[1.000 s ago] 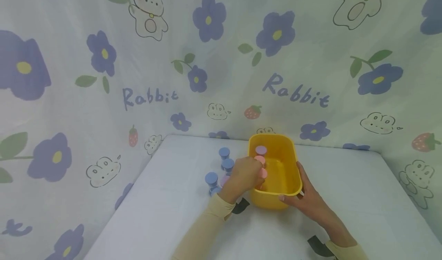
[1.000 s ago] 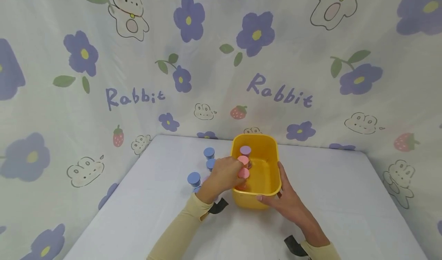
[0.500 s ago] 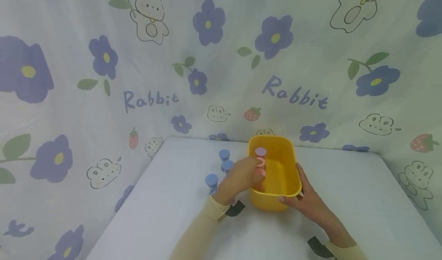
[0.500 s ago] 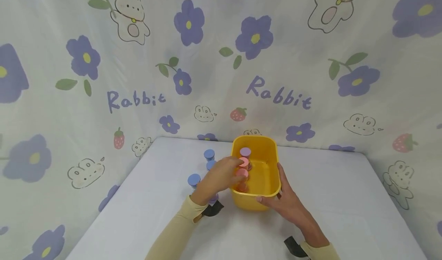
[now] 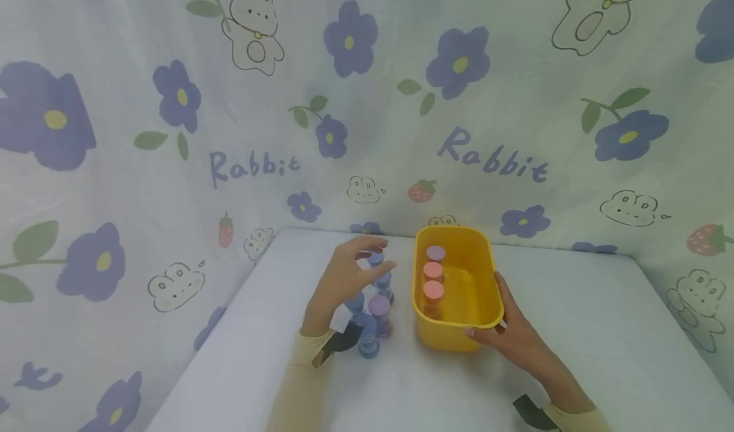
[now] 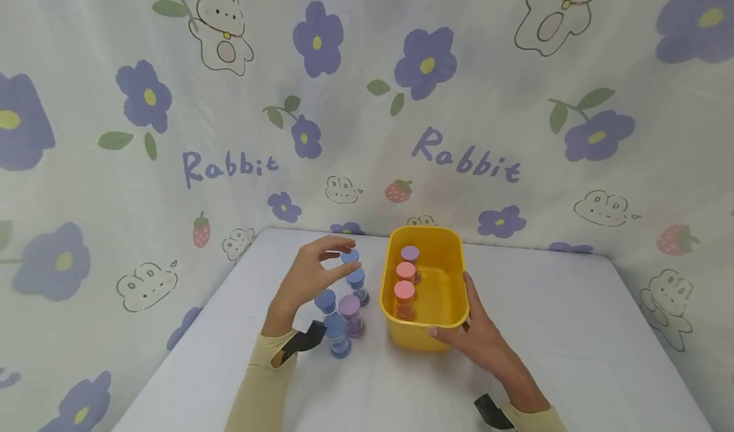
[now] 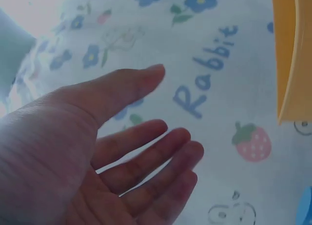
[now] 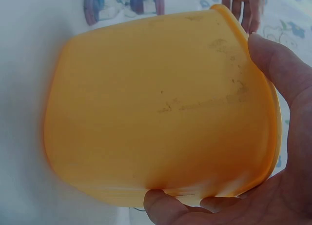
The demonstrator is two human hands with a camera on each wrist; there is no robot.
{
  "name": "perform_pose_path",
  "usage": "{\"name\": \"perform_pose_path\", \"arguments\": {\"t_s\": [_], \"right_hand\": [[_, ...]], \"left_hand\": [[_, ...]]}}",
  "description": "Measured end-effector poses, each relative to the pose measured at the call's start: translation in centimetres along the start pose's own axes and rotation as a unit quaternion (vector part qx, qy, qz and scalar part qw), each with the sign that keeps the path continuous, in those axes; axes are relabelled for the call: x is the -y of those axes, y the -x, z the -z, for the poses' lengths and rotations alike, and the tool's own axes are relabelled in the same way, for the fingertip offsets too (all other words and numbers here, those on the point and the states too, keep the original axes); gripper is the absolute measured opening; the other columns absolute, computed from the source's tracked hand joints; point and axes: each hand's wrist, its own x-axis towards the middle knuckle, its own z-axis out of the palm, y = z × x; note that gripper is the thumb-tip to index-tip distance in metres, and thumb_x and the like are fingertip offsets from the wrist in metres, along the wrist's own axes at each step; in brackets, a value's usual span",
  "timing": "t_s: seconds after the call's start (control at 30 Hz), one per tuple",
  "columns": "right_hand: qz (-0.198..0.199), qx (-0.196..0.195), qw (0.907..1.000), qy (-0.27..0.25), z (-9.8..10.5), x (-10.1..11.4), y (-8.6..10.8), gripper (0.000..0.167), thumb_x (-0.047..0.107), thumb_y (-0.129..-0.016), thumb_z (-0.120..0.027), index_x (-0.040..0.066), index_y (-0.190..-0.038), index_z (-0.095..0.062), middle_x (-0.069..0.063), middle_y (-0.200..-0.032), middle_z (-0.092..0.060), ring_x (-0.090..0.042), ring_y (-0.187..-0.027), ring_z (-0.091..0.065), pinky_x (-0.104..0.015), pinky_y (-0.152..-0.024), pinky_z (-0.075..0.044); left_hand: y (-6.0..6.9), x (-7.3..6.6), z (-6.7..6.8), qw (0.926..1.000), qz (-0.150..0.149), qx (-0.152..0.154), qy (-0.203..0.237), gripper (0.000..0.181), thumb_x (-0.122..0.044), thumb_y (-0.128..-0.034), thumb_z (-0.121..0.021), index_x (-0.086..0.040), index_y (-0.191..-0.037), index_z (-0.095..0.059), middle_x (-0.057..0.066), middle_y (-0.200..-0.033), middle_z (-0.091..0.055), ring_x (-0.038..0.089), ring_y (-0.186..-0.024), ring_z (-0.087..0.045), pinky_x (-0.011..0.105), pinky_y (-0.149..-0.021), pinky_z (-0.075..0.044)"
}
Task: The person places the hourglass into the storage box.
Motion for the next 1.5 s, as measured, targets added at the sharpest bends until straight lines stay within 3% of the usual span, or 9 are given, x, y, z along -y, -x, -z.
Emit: {"name": "perform_pose_path", "arguments": {"t_s": [0.23, 0.53, 0.7, 0.83, 0.93, 1.1, 1.5], "right_hand": [[-0.001, 0.003, 1.0, -0.004, 0.0, -0.1, 0.0, 0.124, 0.049, -0.085, -0.082, 0.036, -0.164, 0.013, -0.013, -0.176, -0.006, -0.043, -0.154, -0.028, -0.06, -0.116, -0.037], [0.0, 0.003, 1.0, -0.009, 0.0, 0.0, 0.0, 0.123, 0.049, -0.085, -0.082, 0.035, -0.165, 0.011, -0.013, -0.176, -0.008, -0.043, -0.154, -0.029, -0.061, -0.117, -0.037], [0.003, 0.003, 0.9999, -0.013, -0.1, -0.1, 0.0, 0.123, 0.048, -0.084, -0.083, 0.035, -0.165, 0.009, -0.013, -0.175, -0.01, -0.043, -0.153, -0.03, -0.062, -0.116, -0.037], [0.005, 0.002, 0.9999, -0.014, 0.0, -0.2, 0.0, 0.123, 0.048, -0.084, -0.083, 0.036, -0.165, 0.01, -0.012, -0.176, -0.009, -0.043, -0.153, -0.03, -0.061, -0.116, -0.038], [0.008, 0.0, 0.9999, -0.014, 0.0, -0.2, 0.0, 0.123, 0.048, -0.084, -0.082, 0.036, -0.165, 0.009, -0.012, -0.175, -0.01, -0.043, -0.153, -0.03, -0.062, -0.116, -0.038], [0.01, 0.001, 0.9998, -0.015, 0.0, -0.1, 0.1, 0.121, 0.048, -0.085, -0.082, 0.037, -0.165, 0.009, -0.012, -0.176, -0.009, -0.043, -0.154, -0.029, -0.062, -0.117, -0.037], [0.017, 0.0, 0.9997, -0.019, 0.0, -0.1, 0.1, 0.121, 0.047, -0.085, -0.082, 0.035, -0.165, 0.008, -0.012, -0.175, -0.012, -0.042, -0.153, -0.031, -0.062, -0.117, -0.038]], "left_hand": [[1.5, 2.5, 2.9, 0.9983, 0.009, -0.027, 0.051, 0.039, -0.017, -0.0892, -0.081, -0.01, -0.126, -0.07, 0.01, -0.121, -0.075, 0.026, -0.113, -0.071, 0.049, -0.103, -0.058], [4.0, 5.3, 4.0, 0.9969, 0.05, -0.023, 0.057, 0.041, -0.018, -0.0929, -0.078, -0.006, -0.131, -0.067, 0.017, -0.123, -0.073, 0.033, -0.115, -0.07, 0.046, -0.103, -0.058], [5.4, 7.0, 3.8, 0.9949, 0.079, -0.024, 0.057, 0.043, -0.019, -0.0932, -0.078, -0.008, -0.133, -0.066, 0.012, -0.123, -0.073, 0.03, -0.116, -0.07, 0.039, -0.102, -0.059], [6.3, 8.4, 3.3, 0.9926, 0.104, -0.017, 0.06, 0.046, -0.023, -0.0932, -0.078, -0.011, -0.135, -0.064, 0.01, -0.125, -0.072, 0.03, -0.12, -0.069, 0.045, -0.106, -0.057], [7.1, 9.5, 2.9, 0.9915, 0.112, -0.014, 0.064, 0.049, -0.025, -0.0929, -0.078, -0.012, -0.137, -0.063, 0.012, -0.128, -0.071, 0.031, -0.122, -0.068, 0.05, -0.107, -0.055], [8.3, 10.9, 2.1, 0.9894, 0.128, -0.011, 0.067, 0.05, -0.026, -0.0925, -0.079, -0.014, -0.138, -0.062, 0.018, -0.131, -0.069, 0.032, -0.122, -0.067, 0.047, -0.107, -0.056], [9.2, 11.4, 1.2, 0.9839, 0.155, 0.012, 0.088, 0.058, -0.025, -0.0886, -0.082, -0.011, -0.14, -0.06, 0.016, -0.134, -0.068, 0.034, -0.126, -0.065, 0.054, -0.111, -0.051]]}}
